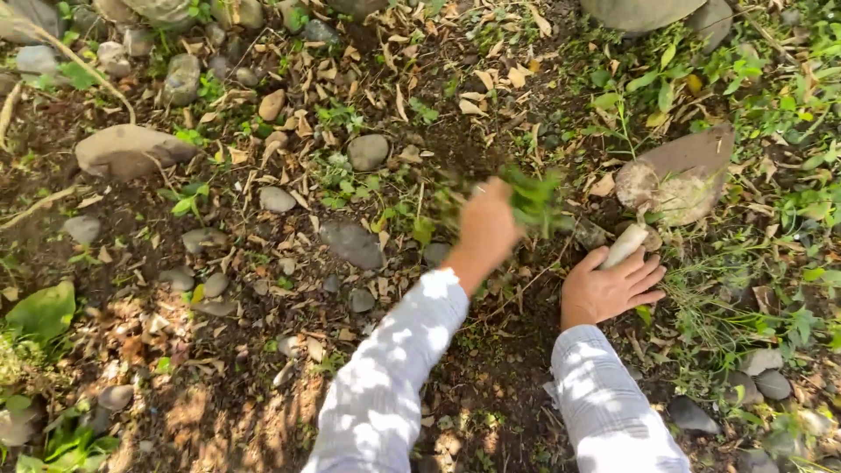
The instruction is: The person uses a small hand trowel to loosen soil and remove weeds from a rocky garden bed. They repeatedly dig around small plants, pull out weeds by hand, and clear debris from the ground.
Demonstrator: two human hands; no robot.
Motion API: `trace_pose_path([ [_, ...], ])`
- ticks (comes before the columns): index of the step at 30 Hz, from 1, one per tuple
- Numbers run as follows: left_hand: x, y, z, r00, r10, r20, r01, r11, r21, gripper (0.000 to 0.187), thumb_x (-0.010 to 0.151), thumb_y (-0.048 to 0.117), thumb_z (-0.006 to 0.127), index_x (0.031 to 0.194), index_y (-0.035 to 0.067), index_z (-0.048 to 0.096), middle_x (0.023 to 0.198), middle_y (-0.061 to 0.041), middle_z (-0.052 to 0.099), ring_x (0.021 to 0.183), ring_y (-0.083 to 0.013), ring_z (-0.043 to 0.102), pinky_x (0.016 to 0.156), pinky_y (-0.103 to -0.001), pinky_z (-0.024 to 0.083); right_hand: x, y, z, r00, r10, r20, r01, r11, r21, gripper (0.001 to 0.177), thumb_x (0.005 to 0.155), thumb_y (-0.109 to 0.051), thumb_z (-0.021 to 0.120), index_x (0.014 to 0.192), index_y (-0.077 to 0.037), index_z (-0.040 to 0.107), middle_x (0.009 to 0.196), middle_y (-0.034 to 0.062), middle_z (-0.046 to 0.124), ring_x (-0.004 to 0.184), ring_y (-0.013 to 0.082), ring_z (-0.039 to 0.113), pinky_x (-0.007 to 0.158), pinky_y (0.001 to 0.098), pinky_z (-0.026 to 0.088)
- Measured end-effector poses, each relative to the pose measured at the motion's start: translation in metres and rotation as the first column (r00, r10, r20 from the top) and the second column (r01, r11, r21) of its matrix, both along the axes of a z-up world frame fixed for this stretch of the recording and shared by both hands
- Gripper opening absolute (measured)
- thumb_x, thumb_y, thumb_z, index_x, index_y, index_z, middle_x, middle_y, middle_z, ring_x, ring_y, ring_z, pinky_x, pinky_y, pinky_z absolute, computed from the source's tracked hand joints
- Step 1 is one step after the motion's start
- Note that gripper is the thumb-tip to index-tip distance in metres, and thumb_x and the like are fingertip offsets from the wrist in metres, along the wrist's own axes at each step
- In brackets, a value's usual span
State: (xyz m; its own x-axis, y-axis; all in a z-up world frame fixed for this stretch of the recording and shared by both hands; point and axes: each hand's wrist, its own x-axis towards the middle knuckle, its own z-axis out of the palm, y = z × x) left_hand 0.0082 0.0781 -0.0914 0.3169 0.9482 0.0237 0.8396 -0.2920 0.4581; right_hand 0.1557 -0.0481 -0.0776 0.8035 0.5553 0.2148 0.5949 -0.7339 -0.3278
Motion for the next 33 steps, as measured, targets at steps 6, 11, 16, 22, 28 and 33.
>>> trace_pose_path([
  [6,0.027,-0.068,0.043,0.897,-0.438,0.068,0.442,0.892,-0.089,0.06,0.075,0.027,0.089,0.126,0.004,0.07,0.12,-0.014,0.063,0.117,-0.0405,0.069,0.085,-0.053,0.064,0.026,-0.005,-0.045,0.987,-0.004,0.163,0.011,0.999,-0.045,0.051,0.116,-0.034,0.054,0.154,-0.002,0.044,0.166,0.0251,0.037,0.158,0.0407,0.02,0.125,0.0646,-0.001],
  [11,-0.073,0.006,0.114,0.943,-0.132,-0.305,0.122,0.991,-0.05,0.024,0.093,0.021,0.078,0.11,0.004,0.081,0.153,-0.021,0.05,0.14,-0.0436,0.051,0.095,-0.061,0.061,0.002,-0.003,-0.007,0.998,-0.007,0.056,0.007,1.0,0.002,0.051,0.116,-0.035,0.047,0.154,-0.001,0.043,0.164,0.0252,0.038,0.157,0.0394,0.021,0.127,0.0611,-0.001],
  [16,-0.116,0.029,0.115,0.9,-0.17,-0.402,0.066,0.963,-0.26,0.065,0.097,0.031,0.076,0.151,0.012,0.045,0.172,-0.029,0.026,0.149,-0.0533,0.04,0.097,-0.077,0.053,0.001,-0.002,-0.004,0.999,-0.004,0.036,0.004,1.0,0.025,0.052,0.116,-0.036,0.046,0.155,-0.002,0.043,0.165,0.0247,0.036,0.157,0.0389,0.019,0.127,0.0602,-0.001],
  [22,-0.128,0.059,-0.021,0.876,-0.164,-0.454,0.013,0.948,-0.317,0.095,0.077,0.044,0.095,0.139,-0.011,0.05,0.111,-0.03,0.06,0.11,-0.0457,0.065,0.077,-0.06,0.065,-0.001,0.004,0.0,0.999,-0.016,0.033,0.015,0.999,0.028,0.052,0.115,-0.036,0.047,0.154,-0.002,0.044,0.165,0.0244,0.037,0.157,0.0385,0.02,0.128,0.0602,0.0],
  [28,-0.159,0.062,0.002,0.925,-0.3,-0.234,0.248,0.942,-0.228,0.025,0.079,0.022,0.085,0.082,-0.002,0.076,0.07,-0.019,0.067,0.073,-0.0353,0.074,0.067,-0.05,0.068,-0.004,-0.002,0.007,0.999,-0.037,0.006,0.037,0.999,0.003,0.053,0.114,-0.038,0.047,0.155,-0.004,0.042,0.166,0.0235,0.036,0.157,0.0382,0.022,0.128,0.0599,0.002],
  [33,-0.177,0.044,0.042,0.946,-0.296,-0.129,0.265,0.94,-0.214,0.027,0.085,0.022,0.078,0.068,0.003,0.072,0.082,-0.02,0.076,0.082,-0.0339,0.078,0.077,-0.046,0.068,-0.008,-0.001,0.012,0.999,-0.031,-0.014,0.032,1.0,0.002,0.052,0.115,-0.037,0.045,0.155,-0.004,0.042,0.165,0.0237,0.036,0.156,0.0388,0.024,0.128,0.0602,0.004],
])
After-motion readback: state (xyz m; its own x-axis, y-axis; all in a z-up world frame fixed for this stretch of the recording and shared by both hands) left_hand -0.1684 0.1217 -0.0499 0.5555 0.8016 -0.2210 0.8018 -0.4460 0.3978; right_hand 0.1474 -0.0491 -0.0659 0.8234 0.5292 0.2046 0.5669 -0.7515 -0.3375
